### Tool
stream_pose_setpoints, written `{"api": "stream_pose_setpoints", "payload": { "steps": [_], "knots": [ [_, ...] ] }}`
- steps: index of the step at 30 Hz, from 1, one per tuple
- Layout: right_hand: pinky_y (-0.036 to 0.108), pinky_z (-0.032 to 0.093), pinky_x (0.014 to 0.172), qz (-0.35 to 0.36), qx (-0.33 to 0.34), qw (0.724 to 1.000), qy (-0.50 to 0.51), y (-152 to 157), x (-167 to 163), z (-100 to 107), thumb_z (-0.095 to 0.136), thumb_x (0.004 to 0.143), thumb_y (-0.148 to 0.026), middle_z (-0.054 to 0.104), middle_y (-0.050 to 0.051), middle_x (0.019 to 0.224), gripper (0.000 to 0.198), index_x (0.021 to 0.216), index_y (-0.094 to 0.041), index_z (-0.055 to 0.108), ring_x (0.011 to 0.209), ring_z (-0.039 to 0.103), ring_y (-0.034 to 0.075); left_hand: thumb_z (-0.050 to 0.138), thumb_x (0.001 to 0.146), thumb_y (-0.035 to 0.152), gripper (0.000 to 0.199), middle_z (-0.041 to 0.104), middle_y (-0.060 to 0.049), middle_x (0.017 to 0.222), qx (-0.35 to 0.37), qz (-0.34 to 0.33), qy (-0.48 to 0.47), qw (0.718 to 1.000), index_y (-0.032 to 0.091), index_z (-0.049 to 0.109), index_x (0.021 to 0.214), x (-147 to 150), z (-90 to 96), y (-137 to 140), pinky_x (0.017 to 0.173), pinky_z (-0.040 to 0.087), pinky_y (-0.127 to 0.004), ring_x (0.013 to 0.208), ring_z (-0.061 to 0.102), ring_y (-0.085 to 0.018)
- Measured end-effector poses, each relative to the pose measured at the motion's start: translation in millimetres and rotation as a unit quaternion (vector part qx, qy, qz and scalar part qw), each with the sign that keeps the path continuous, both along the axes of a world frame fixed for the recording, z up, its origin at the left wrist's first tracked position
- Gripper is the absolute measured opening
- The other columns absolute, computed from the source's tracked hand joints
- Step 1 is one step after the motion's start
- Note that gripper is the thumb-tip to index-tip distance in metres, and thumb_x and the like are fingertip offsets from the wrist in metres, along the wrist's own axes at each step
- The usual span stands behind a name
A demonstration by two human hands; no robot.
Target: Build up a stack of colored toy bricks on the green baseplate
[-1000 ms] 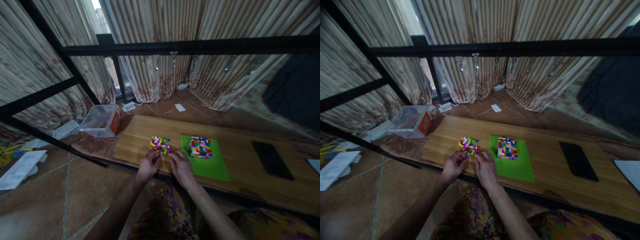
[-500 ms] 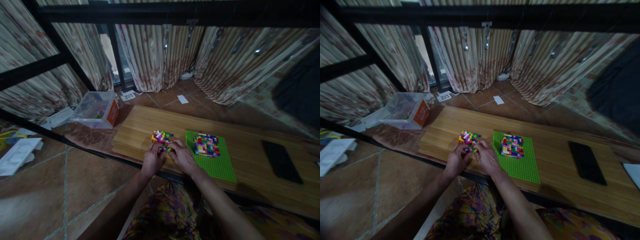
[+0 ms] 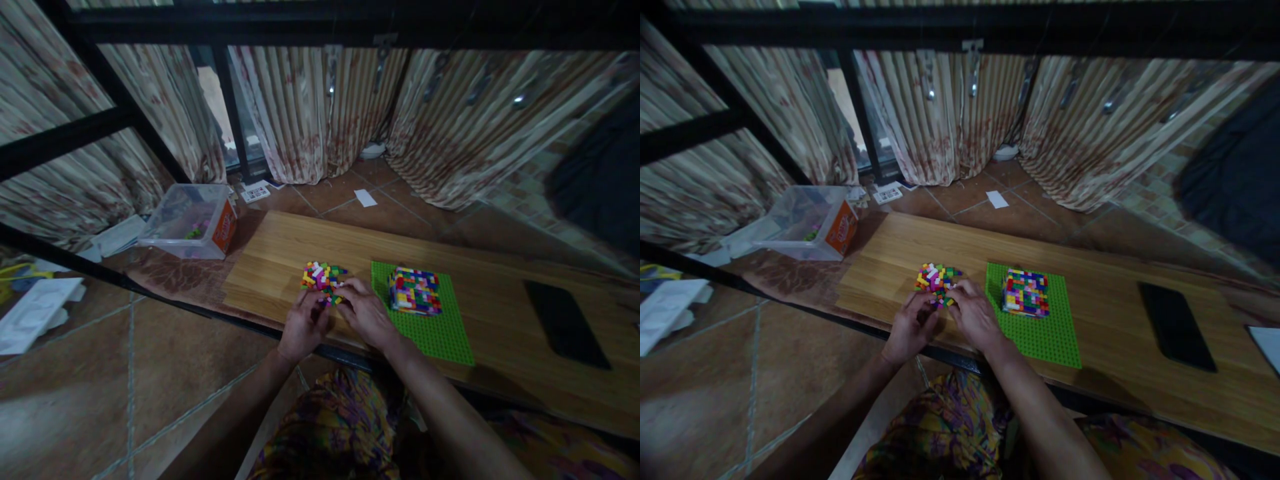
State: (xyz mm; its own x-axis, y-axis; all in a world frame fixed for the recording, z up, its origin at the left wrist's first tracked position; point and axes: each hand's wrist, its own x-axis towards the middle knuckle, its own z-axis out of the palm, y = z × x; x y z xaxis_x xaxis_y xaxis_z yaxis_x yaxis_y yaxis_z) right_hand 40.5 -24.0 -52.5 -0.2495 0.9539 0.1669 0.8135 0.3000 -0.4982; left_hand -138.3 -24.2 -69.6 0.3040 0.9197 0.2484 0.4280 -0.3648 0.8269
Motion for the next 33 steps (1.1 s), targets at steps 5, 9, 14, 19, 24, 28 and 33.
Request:
{"api": "stream_pose_setpoints", "payload": {
  "steps": [5, 9, 14, 19, 24, 28, 33],
  "knots": [
    [0.037, 0.043, 0.098, -0.004, 0.01, 1.0, -0.002, -0.7, 0.1, -1.0, 0.055, 0.086, -0.018, 0.054, 0.006, 0.111, 0.021, 0.104, -0.02, 0.065, 0.108, 0.052, 0.021, 0.056, 0.084, 0.02, 0.026, 0.058, -0.007, 0.112, -0.001, 0.002, 0.001, 1.0, 0.021, 0.056, 0.11, -0.1, 2.5, 0.0, 0.076, 0.052, -0.026, 0.08, 0.063, -0.012],
    [0.039, 0.044, 0.098, -0.013, 0.02, 1.0, -0.005, -3.0, -1.7, -1.5, 0.053, 0.088, -0.02, 0.056, 0.008, 0.113, 0.022, 0.107, -0.021, 0.064, 0.109, 0.053, 0.023, 0.055, 0.084, 0.019, 0.024, 0.059, -0.007, 0.11, 0.009, 0.002, 0.004, 1.0, 0.022, 0.057, 0.107, -0.8, 3.1, 1.2, 0.078, 0.052, -0.027, 0.082, 0.062, -0.014],
    [0.039, 0.047, 0.095, -0.027, 0.051, 0.998, -0.016, -0.7, -7.9, -4.5, 0.048, 0.092, -0.023, 0.058, 0.009, 0.112, 0.021, 0.103, -0.021, 0.066, 0.107, 0.054, 0.024, 0.056, 0.085, 0.021, 0.022, 0.06, -0.007, 0.105, 0.004, 0.002, -0.002, 1.0, 0.022, 0.057, 0.107, -1.6, 0.3, 1.3, 0.077, 0.053, -0.027, 0.08, 0.063, -0.014],
    [0.035, 0.048, 0.091, -0.058, 0.091, 0.994, 0.025, 5.9, -14.4, -5.4, 0.043, 0.095, -0.024, 0.06, 0.007, 0.105, 0.025, 0.094, -0.021, 0.068, 0.1, 0.057, 0.021, 0.055, 0.087, 0.026, 0.021, 0.062, -0.007, 0.103, 0.002, 0.016, -0.005, 1.0, 0.023, 0.059, 0.107, -1.7, -2.7, 2.4, 0.076, 0.054, -0.027, 0.082, 0.064, -0.016],
    [0.031, 0.049, 0.085, -0.125, 0.072, 0.966, 0.212, -9.6, -24.8, 8.5, 0.043, 0.096, -0.03, 0.065, 0.006, 0.094, 0.027, 0.093, -0.022, 0.069, 0.092, 0.061, 0.019, 0.054, 0.088, 0.033, 0.027, 0.065, -0.007, 0.105, -0.02, 0.041, -0.05, 0.998, 0.022, 0.057, 0.113, -1.8, -1.0, 1.0, 0.084, 0.053, -0.032, 0.093, 0.065, -0.019],
    [0.026, 0.051, 0.072, -0.171, -0.024, 0.903, 0.394, -35.1, -42.2, 12.5, 0.049, 0.092, -0.043, 0.069, 0.005, 0.085, 0.032, 0.088, -0.02, 0.07, 0.082, 0.065, 0.019, 0.053, 0.087, 0.042, 0.03, 0.068, -0.007, 0.103, -0.116, 0.034, -0.146, 0.982, 0.021, 0.058, 0.109, 6.2, 1.5, -8.9, 0.084, 0.053, -0.031, 0.095, 0.065, -0.02],
    [0.025, 0.051, 0.06, -0.196, -0.099, 0.825, 0.521, -56.0, -51.3, -0.2, 0.055, 0.083, -0.058, 0.067, 0.004, 0.071, 0.043, 0.088, -0.018, 0.07, 0.068, 0.064, 0.019, 0.062, 0.079, 0.053, 0.033, 0.062, -0.001, 0.075, -0.234, 0.002, -0.237, 0.943, 0.022, 0.059, 0.087, 18.2, 6.7, -24.0, 0.058, 0.05, -0.024, 0.066, 0.061, -0.014]
  ]
}}
